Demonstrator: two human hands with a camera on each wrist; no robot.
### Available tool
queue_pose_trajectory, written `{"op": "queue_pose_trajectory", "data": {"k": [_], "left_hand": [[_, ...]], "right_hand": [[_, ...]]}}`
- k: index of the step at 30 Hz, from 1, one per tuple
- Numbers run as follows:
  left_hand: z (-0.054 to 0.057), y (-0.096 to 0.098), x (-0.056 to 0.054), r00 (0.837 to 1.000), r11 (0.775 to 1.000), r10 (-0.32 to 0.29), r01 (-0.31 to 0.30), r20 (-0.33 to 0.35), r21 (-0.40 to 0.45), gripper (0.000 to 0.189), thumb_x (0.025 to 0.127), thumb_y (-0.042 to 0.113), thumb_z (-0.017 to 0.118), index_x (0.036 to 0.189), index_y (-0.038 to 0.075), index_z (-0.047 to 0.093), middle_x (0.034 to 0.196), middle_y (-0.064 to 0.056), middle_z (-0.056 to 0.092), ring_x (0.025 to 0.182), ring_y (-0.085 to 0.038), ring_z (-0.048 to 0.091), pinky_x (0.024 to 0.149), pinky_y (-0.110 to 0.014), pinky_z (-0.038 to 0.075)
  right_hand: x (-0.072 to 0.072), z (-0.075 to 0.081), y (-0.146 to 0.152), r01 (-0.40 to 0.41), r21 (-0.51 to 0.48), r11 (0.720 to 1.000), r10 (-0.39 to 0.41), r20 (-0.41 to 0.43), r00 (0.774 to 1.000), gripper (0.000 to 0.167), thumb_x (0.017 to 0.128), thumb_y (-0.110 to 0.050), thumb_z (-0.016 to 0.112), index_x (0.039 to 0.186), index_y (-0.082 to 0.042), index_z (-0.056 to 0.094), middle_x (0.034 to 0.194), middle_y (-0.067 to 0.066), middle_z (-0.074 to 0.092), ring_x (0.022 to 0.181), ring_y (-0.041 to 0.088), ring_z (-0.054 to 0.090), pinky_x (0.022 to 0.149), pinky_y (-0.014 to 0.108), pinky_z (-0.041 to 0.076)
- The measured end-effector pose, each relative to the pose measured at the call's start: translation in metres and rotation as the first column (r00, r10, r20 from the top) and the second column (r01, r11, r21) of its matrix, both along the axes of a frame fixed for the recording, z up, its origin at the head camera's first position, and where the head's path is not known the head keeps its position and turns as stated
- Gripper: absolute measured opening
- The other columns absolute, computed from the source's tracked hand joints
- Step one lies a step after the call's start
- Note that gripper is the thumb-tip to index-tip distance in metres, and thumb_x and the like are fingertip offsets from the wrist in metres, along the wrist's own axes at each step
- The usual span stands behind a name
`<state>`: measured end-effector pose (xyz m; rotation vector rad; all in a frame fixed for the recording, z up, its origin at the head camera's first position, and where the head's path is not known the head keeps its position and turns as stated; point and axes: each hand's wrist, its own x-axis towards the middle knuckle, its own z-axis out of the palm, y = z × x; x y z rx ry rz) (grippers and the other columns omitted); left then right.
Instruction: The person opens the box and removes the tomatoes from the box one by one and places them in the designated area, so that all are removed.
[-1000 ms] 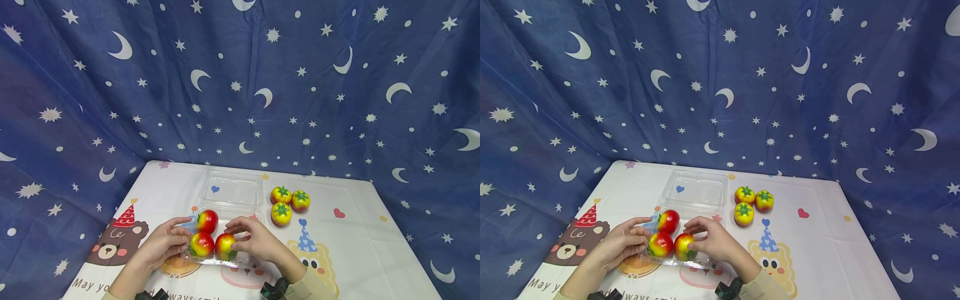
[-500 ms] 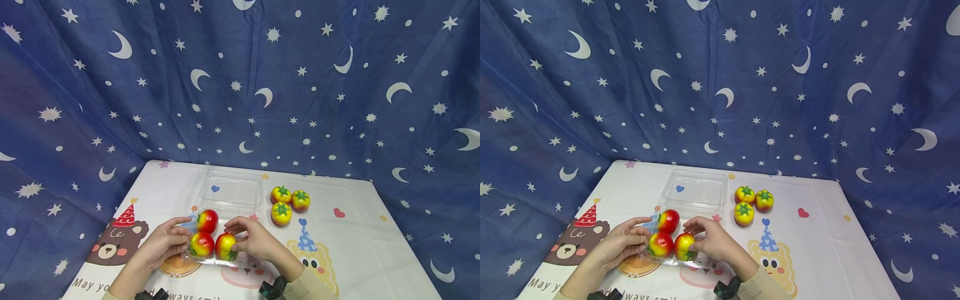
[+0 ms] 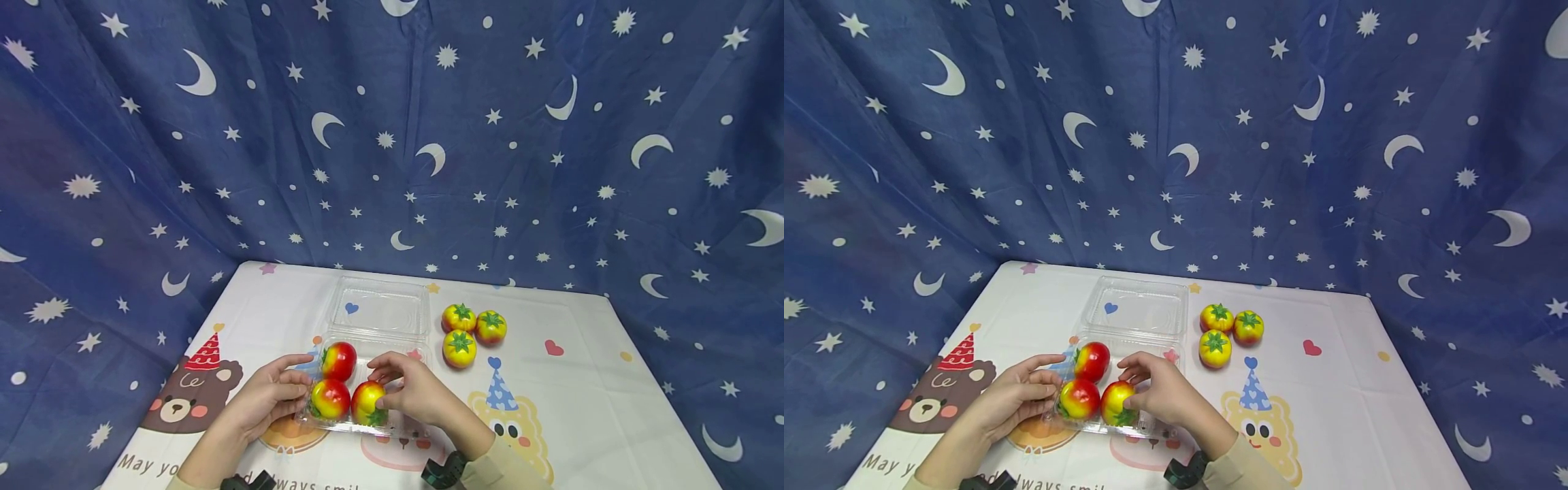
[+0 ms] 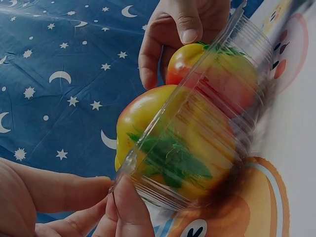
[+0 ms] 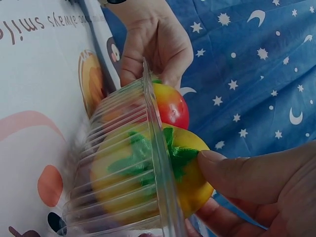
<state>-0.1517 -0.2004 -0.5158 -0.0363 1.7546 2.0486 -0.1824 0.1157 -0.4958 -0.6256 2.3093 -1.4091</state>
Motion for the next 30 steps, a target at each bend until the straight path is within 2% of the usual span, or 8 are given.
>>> {"op": "queue_pose_trajectory", "data": {"k": [16,26,30], "left_hand": [[0.0019,0.0001,-0.0002,1.000,1.000,-0.001,0.001,-0.002,-0.009,0.073,0.100,0.001,0.065,0.165,0.000,0.031,0.104,-0.001,0.070,0.081,-0.012,0.068,0.079,-0.023,0.065],[-0.0007,-0.0003,-0.0004,1.000,1.000,-0.004,0.003,-0.012,-0.009,0.073,0.100,0.001,0.065,0.164,-0.001,0.031,0.103,-0.001,0.071,0.081,-0.011,0.068,0.079,-0.023,0.065],[-0.0009,-0.0004,-0.0004,1.000,1.000,-0.002,0.002,-0.011,-0.010,0.073,0.100,0.001,0.065,0.164,-0.001,0.031,0.104,-0.001,0.071,0.081,-0.011,0.069,0.079,-0.024,0.065]], "right_hand": [[0.0007,0.0019,0.0007,0.000,0.023,1.000,0.000,-0.015,1.000,0.049,0.086,-0.003,0.085,0.133,-0.008,0.069,0.114,-0.004,0.075,0.108,0.016,0.070,0.102,0.053,0.059],[-0.0008,0.0031,0.0034,0.005,0.020,1.000,-0.005,-0.013,1.000,0.049,0.087,-0.006,0.085,0.133,-0.008,0.069,0.116,-0.004,0.076,0.109,0.017,0.070,0.102,0.054,0.059],[-0.0010,0.0052,0.0055,0.028,0.017,0.999,-0.028,-0.017,0.999,0.048,0.088,-0.006,0.084,0.134,-0.009,0.069,0.119,-0.003,0.076,0.109,0.016,0.071,0.100,0.047,0.061]]}}
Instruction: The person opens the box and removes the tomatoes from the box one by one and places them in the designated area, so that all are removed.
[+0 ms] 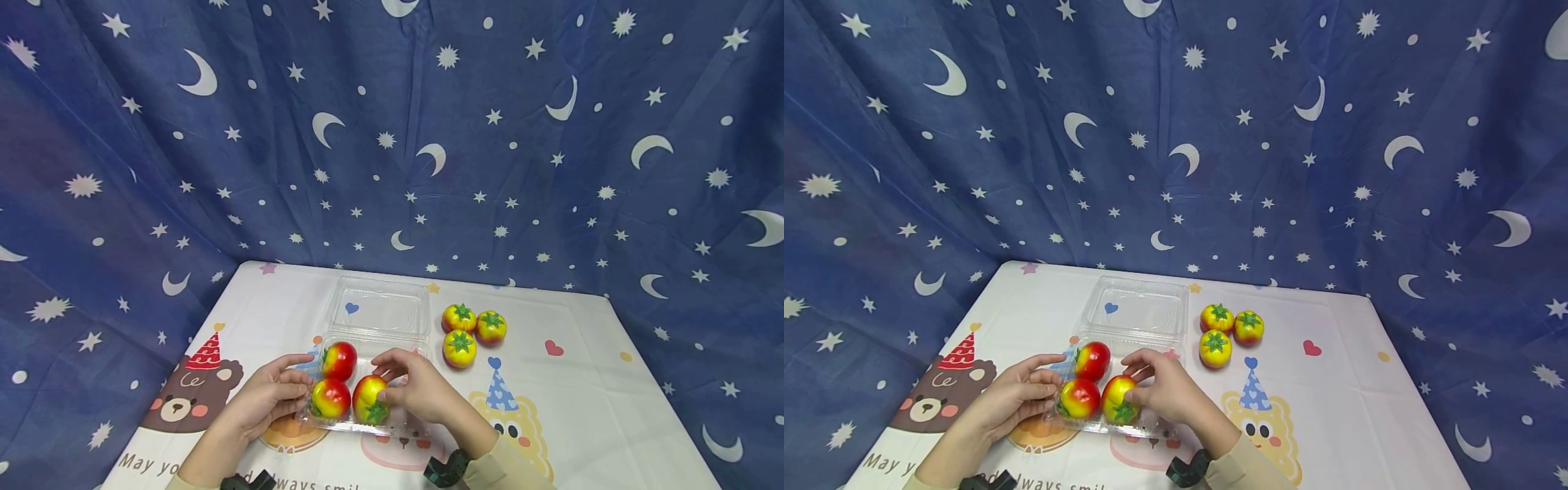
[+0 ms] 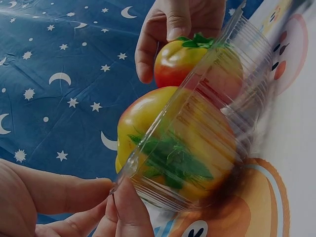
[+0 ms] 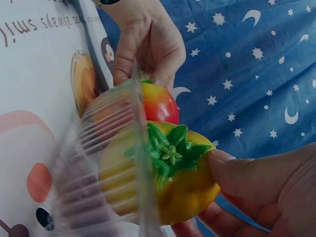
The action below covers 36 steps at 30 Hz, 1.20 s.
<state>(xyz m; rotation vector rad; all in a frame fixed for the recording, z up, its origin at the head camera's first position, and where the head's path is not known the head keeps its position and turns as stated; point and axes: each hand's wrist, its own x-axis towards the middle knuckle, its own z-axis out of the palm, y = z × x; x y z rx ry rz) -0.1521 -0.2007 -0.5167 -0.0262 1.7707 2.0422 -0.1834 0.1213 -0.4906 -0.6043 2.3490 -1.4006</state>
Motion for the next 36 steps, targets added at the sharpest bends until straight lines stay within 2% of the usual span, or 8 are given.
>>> {"op": "queue_pose_trajectory", "data": {"k": [4,7,14,20,28,36], "left_hand": [[0.001,0.001,0.000,1.000,1.000,0.002,-0.002,0.005,-0.002,0.073,0.100,0.001,0.066,0.164,0.000,0.031,0.104,-0.001,0.071,0.081,-0.012,0.069,0.079,-0.024,0.065],[0.001,0.001,0.000,1.000,1.000,0.003,-0.003,0.006,-0.004,0.073,0.100,0.002,0.065,0.164,0.000,0.031,0.104,-0.002,0.071,0.081,-0.012,0.069,0.079,-0.024,0.065],[0.001,0.001,-0.001,1.000,1.000,0.004,-0.004,0.007,-0.007,0.073,0.100,0.001,0.065,0.164,0.000,0.031,0.104,-0.002,0.071,0.081,-0.012,0.068,0.078,-0.023,0.064],[0.001,0.001,0.000,1.000,1.000,0.003,-0.003,0.008,-0.008,0.073,0.100,0.002,0.066,0.164,0.000,0.031,0.105,-0.002,0.070,0.081,-0.013,0.068,0.079,-0.024,0.064],[0.003,0.001,0.000,1.000,1.000,0.008,-0.008,0.015,-0.007,0.074,0.100,0.001,0.066,0.165,0.000,0.031,0.105,-0.002,0.070,0.081,-0.013,0.069,0.079,-0.024,0.065],[0.003,0.002,0.001,1.000,1.000,0.007,-0.007,0.017,-0.006,0.074,0.099,0.001,0.066,0.164,0.000,0.031,0.105,-0.002,0.070,0.081,-0.013,0.069,0.080,-0.024,0.065]], "right_hand": [[0.000,0.003,0.004,0.038,-0.011,0.999,-0.038,0.006,0.999,0.047,0.090,-0.006,0.082,0.134,-0.011,0.069,0.120,-0.002,0.076,0.110,0.017,0.071,0.092,0.031,0.063],[-0.001,0.005,0.007,0.061,-0.034,0.998,-0.060,0.018,0.998,0.046,0.091,-0.007,0.081,0.134,-0.010,0.069,0.122,0.002,0.076,0.112,0.021,0.071,0.085,0.026,0.065],[-0.001,0.008,0.012,0.096,-0.056,0.994,-0.096,0.012,0.995,0.045,0.091,-0.009,0.082,0.133,-0.015,0.069,0.124,0.005,0.075,0.113,0.024,0.071,0.089,0.029,0.065],[0.000,0.010,0.018,0.134,-0.049,0.990,-0.134,-0.003,0.991,0.045,0.091,-0.013,0.083,0.134,-0.013,0.069,0.125,0.004,0.075,0.112,0.023,0.070,0.090,0.028,0.064],[-0.001,0.013,0.027,0.166,-0.078,0.983,-0.164,0.026,0.986,0.045,0.091,-0.010,0.082,0.134,-0.011,0.068,0.125,0.005,0.074,0.112,0.024,0.069,0.095,0.033,0.061],[0.000,0.017,0.039,0.188,-0.093,0.978,-0.189,-0.001,0.982,0.045,0.090,-0.009,0.082,0.133,-0.011,0.069,0.123,0.006,0.075,0.107,0.023,0.071,0.098,0.036,0.060]]}}
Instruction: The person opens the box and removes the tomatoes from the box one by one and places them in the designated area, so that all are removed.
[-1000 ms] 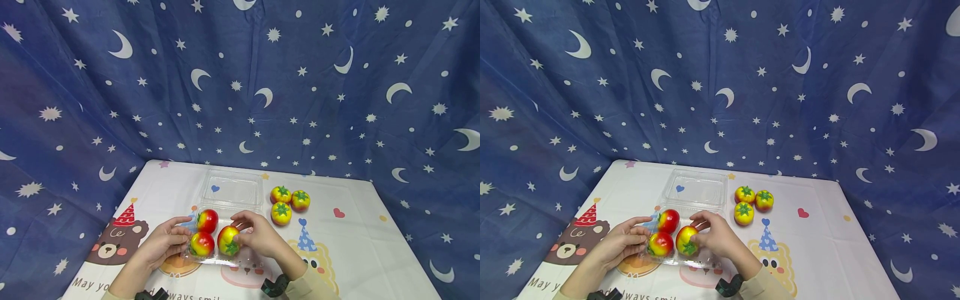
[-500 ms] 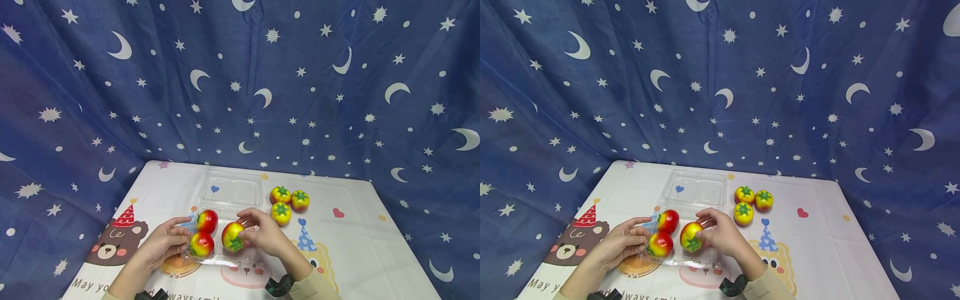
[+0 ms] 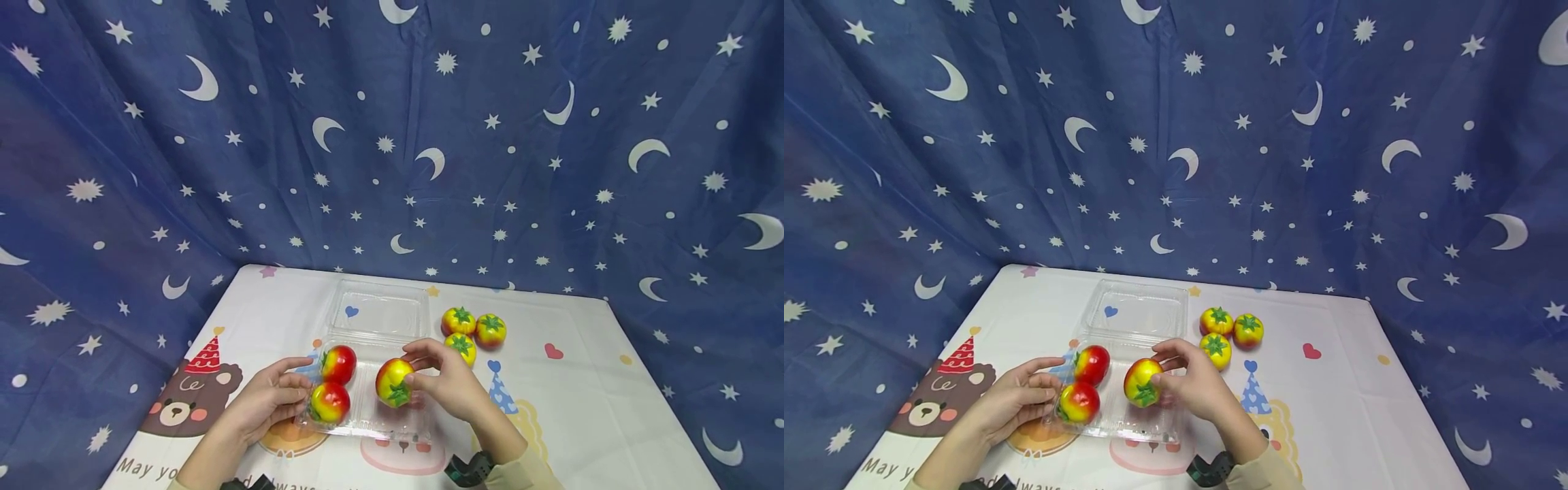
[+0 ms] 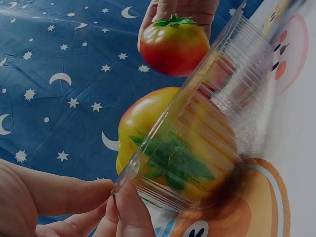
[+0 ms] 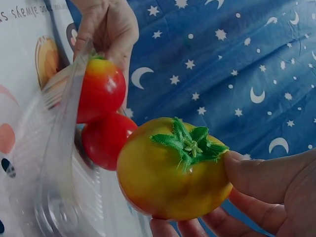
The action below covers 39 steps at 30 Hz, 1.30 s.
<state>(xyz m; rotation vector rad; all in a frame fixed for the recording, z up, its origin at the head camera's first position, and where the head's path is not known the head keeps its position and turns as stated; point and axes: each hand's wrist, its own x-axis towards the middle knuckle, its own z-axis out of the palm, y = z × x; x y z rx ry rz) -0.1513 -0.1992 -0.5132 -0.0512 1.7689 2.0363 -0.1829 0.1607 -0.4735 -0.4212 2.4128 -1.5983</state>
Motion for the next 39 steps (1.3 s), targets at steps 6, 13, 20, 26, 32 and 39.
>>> {"op": "queue_pose_trajectory", "data": {"k": [6,13,20,26,32,39], "left_hand": [[-0.001,0.000,0.001,1.000,1.000,0.006,-0.006,0.006,-0.005,0.075,0.099,0.001,0.066,0.164,0.000,0.031,0.105,-0.002,0.071,0.081,-0.013,0.069,0.079,-0.024,0.065],[-0.003,-0.001,0.001,1.000,1.000,0.010,-0.010,0.014,0.000,0.075,0.099,0.001,0.068,0.165,0.001,0.031,0.105,-0.002,0.071,0.081,-0.013,0.069,0.080,-0.025,0.065],[-0.004,-0.001,0.000,1.000,1.000,0.015,-0.015,0.014,-0.002,0.075,0.098,0.001,0.068,0.164,0.001,0.032,0.104,-0.002,0.071,0.081,-0.013,0.069,0.080,-0.025,0.065],[-0.003,-0.001,0.000,1.000,1.000,0.022,-0.022,0.017,-0.008,0.074,0.098,0.001,0.067,0.164,0.001,0.033,0.104,-0.002,0.071,0.081,-0.014,0.069,0.080,-0.025,0.065],[-0.002,0.000,0.000,1.000,1.000,0.022,-0.022,0.015,-0.013,0.074,0.098,0.001,0.067,0.164,0.001,0.033,0.104,-0.002,0.071,0.082,-0.014,0.068,0.080,-0.025,0.065],[-0.002,0.000,-0.001,1.000,1.000,0.008,-0.008,0.007,-0.009,0.075,0.099,0.001,0.067,0.165,0.001,0.032,0.105,-0.002,0.072,0.081,-0.014,0.070,0.081,-0.025,0.066]], "right_hand": [[0.001,0.000,0.010,0.035,-0.018,0.999,-0.035,0.015,0.999,0.044,0.091,-0.009,0.082,0.132,-0.014,0.070,0.123,0.008,0.076,0.108,0.024,0.071,0.088,0.026,0.062],[0.002,0.001,0.024,0.045,-0.058,0.997,-0.043,0.039,0.998,0.045,0.092,-0.007,0.081,0.135,-0.006,0.067,0.127,0.015,0.073,0.109,0.027,0.071,0.083,0.026,0.064],[0.000,0.004,0.037,0.084,-0.056,0.995,-0.079,0.086,0.993,0.045,0.093,-0.008,0.081,0.136,-0.007,0.066,0.129,0.016,0.071,0.109,0.027,0.071,0.084,0.027,0.065],[-0.001,0.005,0.046,0.130,-0.026,0.991,-0.128,0.067,0.990,0.044,0.092,-0.006,0.082,0.134,-0.009,0.068,0.128,0.014,0.072,0.108,0.027,0.069,0.084,0.028,0.066],[0.000,0.004,0.054,0.137,-0.057,0.989,-0.133,0.068,0.989,0.042,0.093,-0.004,0.081,0.133,-0.005,0.068,0.128,0.019,0.071,0.106,0.028,0.069,0.081,0.031,0.067],[0.001,0.002,0.062,0.151,-0.060,0.987,-0.148,0.060,0.987,0.043,0.094,-0.004,0.080,0.135,-0.002,0.066,0.129,0.022,0.069,0.105,0.029,0.070,0.079,0.033,0.068]]}}
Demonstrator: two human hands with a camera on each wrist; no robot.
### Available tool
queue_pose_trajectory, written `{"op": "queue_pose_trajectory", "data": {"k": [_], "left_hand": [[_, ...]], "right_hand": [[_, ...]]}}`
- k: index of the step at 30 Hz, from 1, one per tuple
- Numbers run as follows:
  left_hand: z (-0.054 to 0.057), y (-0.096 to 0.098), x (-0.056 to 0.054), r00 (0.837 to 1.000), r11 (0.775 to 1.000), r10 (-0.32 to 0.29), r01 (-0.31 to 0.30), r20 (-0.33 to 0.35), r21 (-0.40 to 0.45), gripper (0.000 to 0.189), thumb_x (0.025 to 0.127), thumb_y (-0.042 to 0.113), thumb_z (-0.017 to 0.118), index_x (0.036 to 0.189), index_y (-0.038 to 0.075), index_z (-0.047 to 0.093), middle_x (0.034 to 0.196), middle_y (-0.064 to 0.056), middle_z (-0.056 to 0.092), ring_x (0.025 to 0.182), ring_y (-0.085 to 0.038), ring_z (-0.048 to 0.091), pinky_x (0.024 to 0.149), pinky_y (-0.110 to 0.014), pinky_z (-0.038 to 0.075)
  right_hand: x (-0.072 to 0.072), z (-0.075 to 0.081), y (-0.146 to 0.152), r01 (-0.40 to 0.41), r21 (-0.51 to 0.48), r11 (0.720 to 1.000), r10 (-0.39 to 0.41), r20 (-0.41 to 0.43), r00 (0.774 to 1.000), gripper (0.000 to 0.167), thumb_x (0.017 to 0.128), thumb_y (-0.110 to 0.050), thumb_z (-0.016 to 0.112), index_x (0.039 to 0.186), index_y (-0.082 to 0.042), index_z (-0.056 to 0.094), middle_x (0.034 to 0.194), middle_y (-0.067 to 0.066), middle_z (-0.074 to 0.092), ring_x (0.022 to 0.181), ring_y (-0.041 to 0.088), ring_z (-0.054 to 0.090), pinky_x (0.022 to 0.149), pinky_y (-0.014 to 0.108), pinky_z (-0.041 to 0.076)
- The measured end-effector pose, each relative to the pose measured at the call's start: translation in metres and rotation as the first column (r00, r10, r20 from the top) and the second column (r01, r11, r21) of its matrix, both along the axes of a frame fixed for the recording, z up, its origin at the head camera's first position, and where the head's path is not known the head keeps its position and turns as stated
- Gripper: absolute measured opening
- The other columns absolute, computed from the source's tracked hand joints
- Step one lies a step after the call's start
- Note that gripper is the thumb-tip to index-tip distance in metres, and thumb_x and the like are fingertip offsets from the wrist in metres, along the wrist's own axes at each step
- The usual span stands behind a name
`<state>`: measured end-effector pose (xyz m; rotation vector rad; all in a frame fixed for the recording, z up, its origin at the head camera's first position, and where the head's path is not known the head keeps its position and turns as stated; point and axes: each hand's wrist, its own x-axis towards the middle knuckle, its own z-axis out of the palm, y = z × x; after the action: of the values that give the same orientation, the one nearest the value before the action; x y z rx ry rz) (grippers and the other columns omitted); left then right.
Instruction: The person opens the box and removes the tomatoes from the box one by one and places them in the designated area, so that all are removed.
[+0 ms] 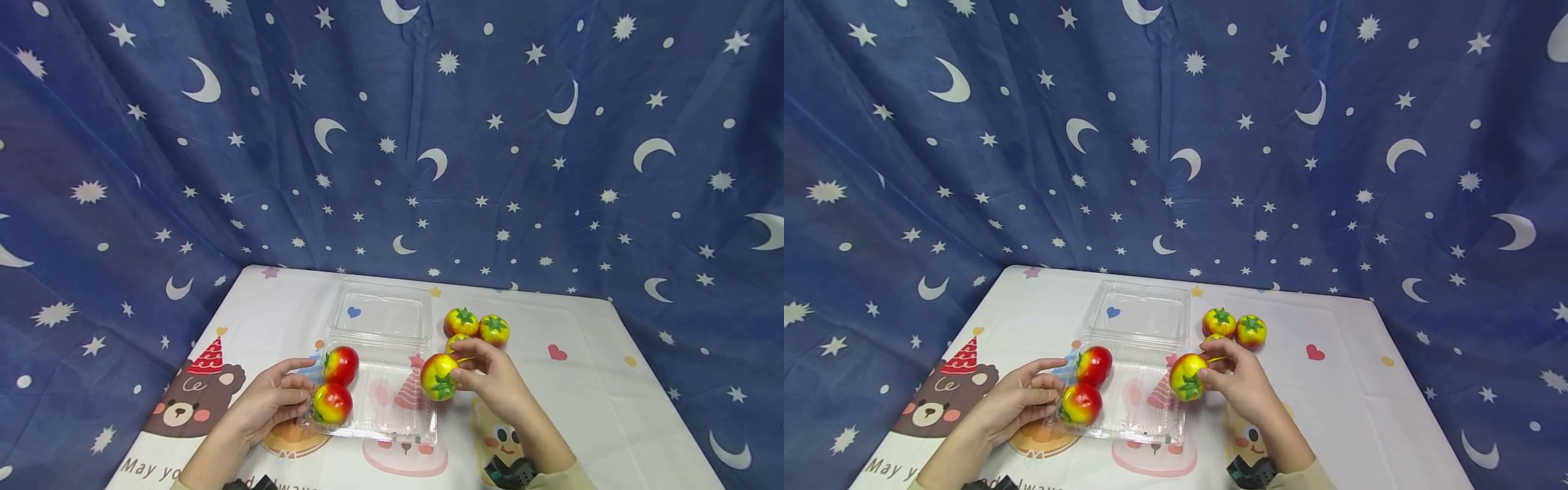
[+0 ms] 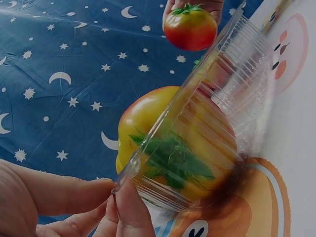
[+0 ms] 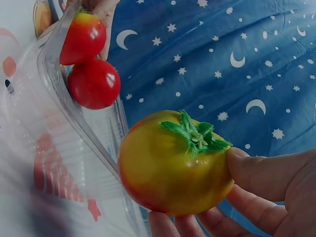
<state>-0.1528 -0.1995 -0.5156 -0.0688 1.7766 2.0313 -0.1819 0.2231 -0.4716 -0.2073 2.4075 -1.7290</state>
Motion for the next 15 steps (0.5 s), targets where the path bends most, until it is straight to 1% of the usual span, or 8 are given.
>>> {"op": "queue_pose_trajectory", "data": {"k": [7,15], "left_hand": [[0.000,0.000,0.000,1.000,1.000,-0.005,0.005,0.001,0.001,0.074,0.098,0.000,0.067,0.164,0.000,0.032,0.105,-0.003,0.072,0.081,-0.014,0.069,0.081,-0.025,0.065],[0.000,0.000,0.000,1.000,1.000,-0.001,0.001,0.003,0.001,0.073,0.099,0.000,0.066,0.164,0.000,0.032,0.105,-0.002,0.071,0.082,-0.014,0.069,0.082,-0.025,0.065]], "right_hand": [[0.003,-0.001,0.008,0.027,-0.036,0.999,-0.026,0.029,0.999,0.046,0.096,-0.002,0.077,0.139,0.003,0.062,0.131,0.025,0.066,0.108,0.029,0.070,0.081,0.036,0.068],[0.004,-0.001,0.019,0.043,-0.031,0.999,-0.042,0.043,0.998,0.047,0.097,-0.006,0.077,0.140,0.002,0.062,0.132,0.024,0.065,0.109,0.028,0.069,0.081,0.038,0.068]]}}
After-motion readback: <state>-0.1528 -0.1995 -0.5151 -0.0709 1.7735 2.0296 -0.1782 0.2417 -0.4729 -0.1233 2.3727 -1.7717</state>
